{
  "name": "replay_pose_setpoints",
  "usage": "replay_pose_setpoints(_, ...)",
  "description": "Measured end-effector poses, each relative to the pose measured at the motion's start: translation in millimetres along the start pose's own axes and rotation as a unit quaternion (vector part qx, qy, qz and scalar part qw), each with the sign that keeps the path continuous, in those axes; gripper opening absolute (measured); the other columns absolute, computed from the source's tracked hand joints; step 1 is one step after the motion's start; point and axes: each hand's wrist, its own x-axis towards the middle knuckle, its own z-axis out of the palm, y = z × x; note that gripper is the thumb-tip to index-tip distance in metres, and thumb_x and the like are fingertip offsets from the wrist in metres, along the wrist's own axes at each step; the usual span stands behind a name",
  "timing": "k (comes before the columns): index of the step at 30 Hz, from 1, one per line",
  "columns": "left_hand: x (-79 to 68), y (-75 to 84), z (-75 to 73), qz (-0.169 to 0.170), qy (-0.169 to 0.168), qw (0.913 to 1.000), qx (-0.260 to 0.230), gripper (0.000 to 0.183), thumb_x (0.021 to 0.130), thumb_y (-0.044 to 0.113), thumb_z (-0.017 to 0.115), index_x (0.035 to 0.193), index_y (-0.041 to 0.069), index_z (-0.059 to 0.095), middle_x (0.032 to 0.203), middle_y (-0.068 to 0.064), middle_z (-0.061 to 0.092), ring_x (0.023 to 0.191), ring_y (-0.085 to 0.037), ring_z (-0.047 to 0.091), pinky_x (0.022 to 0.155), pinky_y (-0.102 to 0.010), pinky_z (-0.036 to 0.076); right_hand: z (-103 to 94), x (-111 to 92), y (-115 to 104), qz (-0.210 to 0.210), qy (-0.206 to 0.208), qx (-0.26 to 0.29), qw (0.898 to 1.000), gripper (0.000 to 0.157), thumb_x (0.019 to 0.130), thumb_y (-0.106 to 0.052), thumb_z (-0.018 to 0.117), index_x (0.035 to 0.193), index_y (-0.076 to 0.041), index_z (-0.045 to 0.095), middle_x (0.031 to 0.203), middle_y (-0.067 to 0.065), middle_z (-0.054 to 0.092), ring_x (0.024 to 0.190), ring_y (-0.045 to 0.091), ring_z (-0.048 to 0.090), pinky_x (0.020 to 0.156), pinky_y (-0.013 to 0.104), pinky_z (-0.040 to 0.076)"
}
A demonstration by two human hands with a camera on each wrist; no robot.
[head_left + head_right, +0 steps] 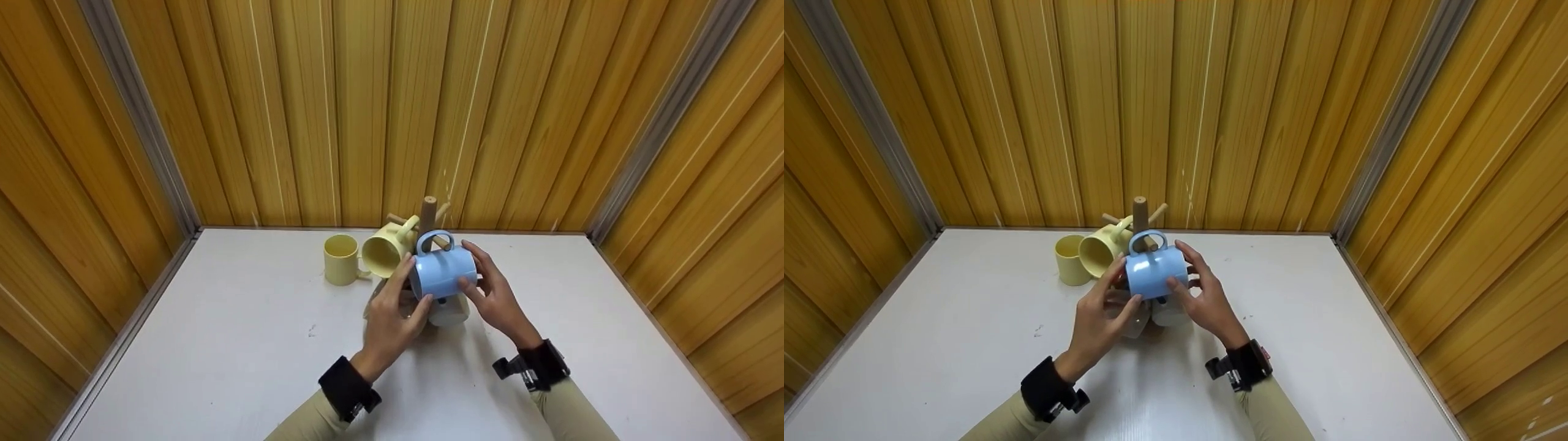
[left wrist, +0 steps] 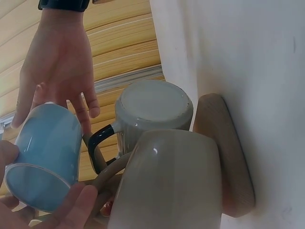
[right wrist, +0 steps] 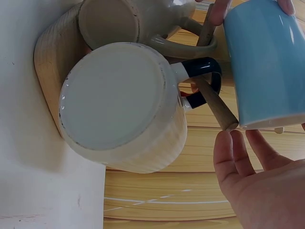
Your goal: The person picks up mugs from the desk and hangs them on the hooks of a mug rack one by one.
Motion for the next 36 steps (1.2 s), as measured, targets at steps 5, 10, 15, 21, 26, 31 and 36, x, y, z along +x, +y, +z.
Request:
replay_pose_setpoints(5,-0.5,0.3,-0.8,0.006,0.001,1.0000,-0.003,0.068,0.093,0.028,0.077,0.152,0.009,0.048,0.155,-0.008,0.050,0.131,-0.022,0.058,0.100,-0.041,0.054,1.2,0,-1,0.000,0.009,-0.003,1.000,0.070,0.099,-0.003,0.064,0.160,-0.020,0.035,0.146,0.017,0.054,0.126,0.028,0.056,0.090,0.030,0.054)
replay_pose_setpoints(10,3.0,4.7,-4.4,0.009,0.001,0.9999,-0.010,0.068,0.091,0.025,0.079,0.150,0.009,0.050,0.155,-0.009,0.050,0.137,-0.022,0.054,0.108,-0.043,0.049,-0.5,-3,-19,0.011,0.010,-0.016,1.000,0.075,0.095,0.001,0.068,0.160,-0.008,0.033,0.142,0.022,0.057,0.121,0.029,0.059,0.091,0.042,0.055)
replay_pose_setpoints(15,15.2,12.3,-11.3,0.020,0.013,0.9997,-0.010,0.066,0.089,0.023,0.081,0.146,0.008,0.053,0.151,-0.015,0.052,0.136,-0.027,0.054,0.107,-0.042,0.049,-5.5,-6,-12,0.026,-0.003,-0.033,0.999,0.086,0.087,0.003,0.075,0.161,-0.009,0.032,0.140,0.022,0.059,0.116,0.032,0.062,0.092,0.049,0.055)
replay_pose_setpoints(21,45.3,24.8,-23.8,0.017,0.002,0.9997,-0.018,0.070,0.088,0.019,0.082,0.148,0.003,0.050,0.151,-0.024,0.048,0.139,-0.034,0.049,0.111,-0.044,0.045,-13.4,-4,14,0.052,-0.030,-0.042,0.997,0.094,0.081,-0.002,0.085,0.159,-0.016,0.037,0.142,0.019,0.059,0.113,0.033,0.061,0.091,0.056,0.053)
replay_pose_setpoints(26,71.0,35.5,-31.5,-0.019,-0.038,0.9990,0.013,0.080,0.089,0.026,0.082,0.154,0.002,0.041,0.158,-0.027,0.037,0.145,-0.040,0.040,0.115,-0.048,0.039,-12.9,3,16,0.065,-0.045,-0.067,0.995,0.081,0.085,-0.009,0.084,0.156,-0.013,0.044,0.140,0.015,0.061,0.111,0.029,0.063,0.089,0.046,0.055)
replay_pose_setpoints(31,86.9,43.0,-35.0,-0.064,-0.084,0.9935,0.043,0.092,0.091,0.033,0.080,0.161,0.004,0.028,0.164,-0.030,0.023,0.147,-0.048,0.031,0.116,-0.055,0.036,-2.3,15,20,0.062,-0.054,-0.086,0.993,0.065,0.092,-0.012,0.078,0.150,-0.007,0.051,0.135,0.013,0.064,0.108,0.027,0.065,0.087,0.044,0.056)
replay_pose_setpoints(36,92.9,43.2,-32.5,-0.066,-0.094,0.9911,0.068,0.095,0.090,0.035,0.080,0.161,0.003,0.027,0.162,-0.029,0.027,0.147,-0.047,0.032,0.118,-0.057,0.033,9.5,20,22,0.074,-0.069,-0.078,0.992,0.051,0.094,-0.008,0.074,0.142,-0.004,0.059,0.123,0.010,0.070,0.105,0.024,0.065,0.085,0.040,0.055)
